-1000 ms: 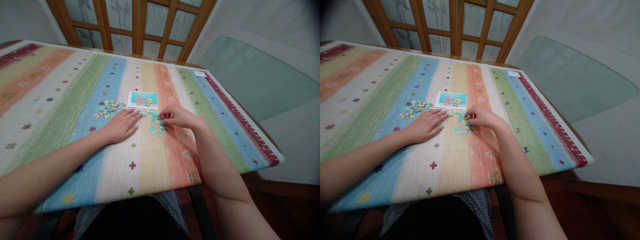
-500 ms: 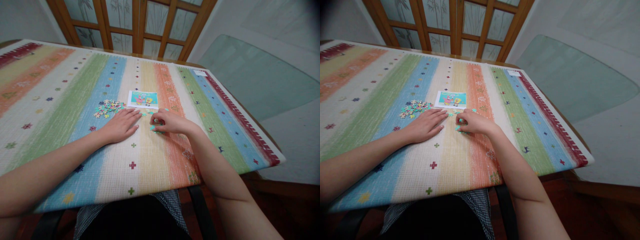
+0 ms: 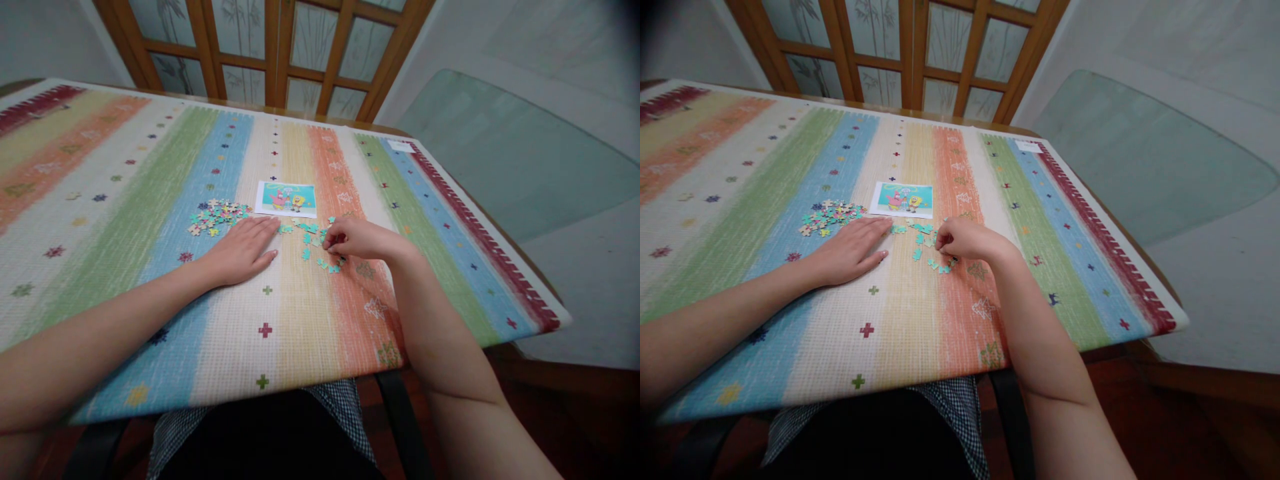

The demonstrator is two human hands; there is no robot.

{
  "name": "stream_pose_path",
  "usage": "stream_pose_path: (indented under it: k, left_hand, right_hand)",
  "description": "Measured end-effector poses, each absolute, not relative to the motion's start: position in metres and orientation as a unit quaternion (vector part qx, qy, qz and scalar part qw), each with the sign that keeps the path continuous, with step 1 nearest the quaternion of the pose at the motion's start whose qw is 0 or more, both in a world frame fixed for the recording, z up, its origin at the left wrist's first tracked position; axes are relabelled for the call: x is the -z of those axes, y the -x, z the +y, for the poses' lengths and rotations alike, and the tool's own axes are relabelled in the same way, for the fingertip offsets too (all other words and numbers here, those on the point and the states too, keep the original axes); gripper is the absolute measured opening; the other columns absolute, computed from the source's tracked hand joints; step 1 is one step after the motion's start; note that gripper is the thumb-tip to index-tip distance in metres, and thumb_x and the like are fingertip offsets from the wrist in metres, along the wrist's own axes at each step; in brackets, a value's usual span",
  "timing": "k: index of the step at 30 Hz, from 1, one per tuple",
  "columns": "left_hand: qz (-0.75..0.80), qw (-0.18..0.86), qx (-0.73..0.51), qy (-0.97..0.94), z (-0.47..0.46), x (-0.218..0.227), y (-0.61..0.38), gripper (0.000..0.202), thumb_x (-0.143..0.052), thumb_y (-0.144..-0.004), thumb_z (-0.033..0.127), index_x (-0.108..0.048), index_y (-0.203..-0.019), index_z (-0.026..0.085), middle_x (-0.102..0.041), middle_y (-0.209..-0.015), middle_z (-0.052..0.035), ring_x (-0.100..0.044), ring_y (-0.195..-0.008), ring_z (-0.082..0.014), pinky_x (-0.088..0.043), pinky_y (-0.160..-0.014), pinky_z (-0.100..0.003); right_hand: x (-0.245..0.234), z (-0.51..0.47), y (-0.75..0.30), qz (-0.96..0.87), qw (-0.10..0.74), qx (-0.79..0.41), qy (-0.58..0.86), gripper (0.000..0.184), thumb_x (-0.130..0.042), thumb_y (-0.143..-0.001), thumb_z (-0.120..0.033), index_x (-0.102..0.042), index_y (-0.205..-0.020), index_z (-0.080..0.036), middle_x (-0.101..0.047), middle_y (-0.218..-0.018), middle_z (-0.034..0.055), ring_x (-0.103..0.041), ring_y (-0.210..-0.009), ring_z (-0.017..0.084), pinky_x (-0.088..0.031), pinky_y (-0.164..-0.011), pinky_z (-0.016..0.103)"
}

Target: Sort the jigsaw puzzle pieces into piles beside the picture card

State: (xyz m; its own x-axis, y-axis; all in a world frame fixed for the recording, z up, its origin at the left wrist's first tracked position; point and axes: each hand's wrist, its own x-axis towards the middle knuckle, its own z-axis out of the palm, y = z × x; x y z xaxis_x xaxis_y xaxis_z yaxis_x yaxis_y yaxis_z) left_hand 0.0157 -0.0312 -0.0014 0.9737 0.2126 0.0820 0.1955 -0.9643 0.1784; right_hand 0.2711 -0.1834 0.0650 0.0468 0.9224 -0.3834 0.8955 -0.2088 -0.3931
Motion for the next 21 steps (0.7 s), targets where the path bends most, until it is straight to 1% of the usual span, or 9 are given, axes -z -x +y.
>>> stream_pose_path:
  k: [3,8,11,14,17,19,21]
  left_hand:
    - [0.107,0.081,-0.045,-0.99,-0.032,0.0,-0.016,0.064,-0.032,-0.107,0.045,-0.031,-0.159,0.007,-0.039,-0.165,-0.02,-0.033,-0.155,-0.0311,-0.022,-0.13,-0.048]
    - [0.109,0.085,-0.045,-0.989,-0.033,-0.002,-0.016,0.063,-0.032,-0.107,0.045,-0.032,-0.16,0.01,-0.039,-0.166,-0.018,-0.033,-0.155,-0.0305,-0.021,-0.13,-0.049]
    - [0.11,0.087,-0.044,-0.989,-0.032,0.0,-0.016,0.063,-0.033,-0.107,0.045,-0.032,-0.16,0.011,-0.039,-0.166,-0.0174,-0.033,-0.156,-0.0305,-0.021,-0.13,-0.049]
    - [0.106,0.084,-0.047,-0.99,-0.032,0.001,-0.016,0.063,-0.033,-0.107,0.045,-0.031,-0.16,0.011,-0.038,-0.167,-0.0172,-0.032,-0.156,-0.0305,-0.022,-0.13,-0.05]
    - [0.104,0.081,-0.049,-0.99,-0.031,0.001,-0.016,0.062,-0.032,-0.108,0.046,-0.032,-0.16,0.012,-0.038,-0.167,-0.0166,-0.033,-0.156,-0.0303,-0.022,-0.129,-0.05]
    - [0.103,0.08,-0.049,-0.99,-0.031,0.002,-0.016,0.062,-0.032,-0.108,0.046,-0.032,-0.16,0.013,-0.038,-0.167,-0.0164,-0.033,-0.156,-0.0304,-0.022,-0.129,-0.05]
    - [0.101,0.078,-0.048,-0.991,-0.03,0.003,-0.016,0.062,-0.032,-0.108,0.046,-0.032,-0.16,0.012,-0.038,-0.167,-0.0164,-0.033,-0.156,-0.0306,-0.022,-0.13,-0.05]
  right_hand:
    - [-0.066,-0.183,-0.272,-0.624,0.027,-0.273,0.732,0.018,-0.063,-0.082,-0.011,-0.077,-0.094,-0.016,-0.075,-0.094,0.0072,-0.065,-0.083,0.018,-0.045,-0.073,0.028]
    - [-0.068,-0.18,-0.255,-0.64,0.075,-0.253,0.721,0.017,-0.065,-0.084,-0.014,-0.073,-0.099,-0.015,-0.072,-0.096,0.0071,-0.063,-0.08,0.016,-0.044,-0.072,0.027]
    - [-0.068,-0.178,-0.249,-0.637,0.067,-0.235,0.731,0.018,-0.066,-0.085,-0.015,-0.071,-0.102,-0.015,-0.07,-0.096,0.0075,-0.061,-0.08,0.016,-0.042,-0.071,0.027]
    - [-0.066,-0.179,-0.252,-0.62,0.061,-0.211,0.754,0.022,-0.067,-0.085,-0.016,-0.068,-0.107,-0.015,-0.07,-0.095,0.0073,-0.059,-0.079,0.017,-0.04,-0.069,0.028]
    - [-0.063,-0.181,-0.26,-0.605,0.065,-0.164,0.776,0.026,-0.059,-0.088,-0.012,-0.066,-0.112,-0.016,-0.071,-0.099,0.0087,-0.059,-0.082,0.018,-0.04,-0.072,0.029]
    - [-0.062,-0.182,-0.266,-0.596,0.068,-0.135,0.789,0.029,-0.053,-0.089,-0.009,-0.067,-0.113,-0.015,-0.071,-0.102,0.0105,-0.059,-0.084,0.019,-0.04,-0.074,0.03]
    - [-0.062,-0.184,-0.273,-0.587,0.073,-0.119,0.797,0.03,-0.049,-0.089,-0.009,-0.068,-0.112,-0.015,-0.072,-0.103,0.0117,-0.06,-0.084,0.02,-0.04,-0.074,0.031]
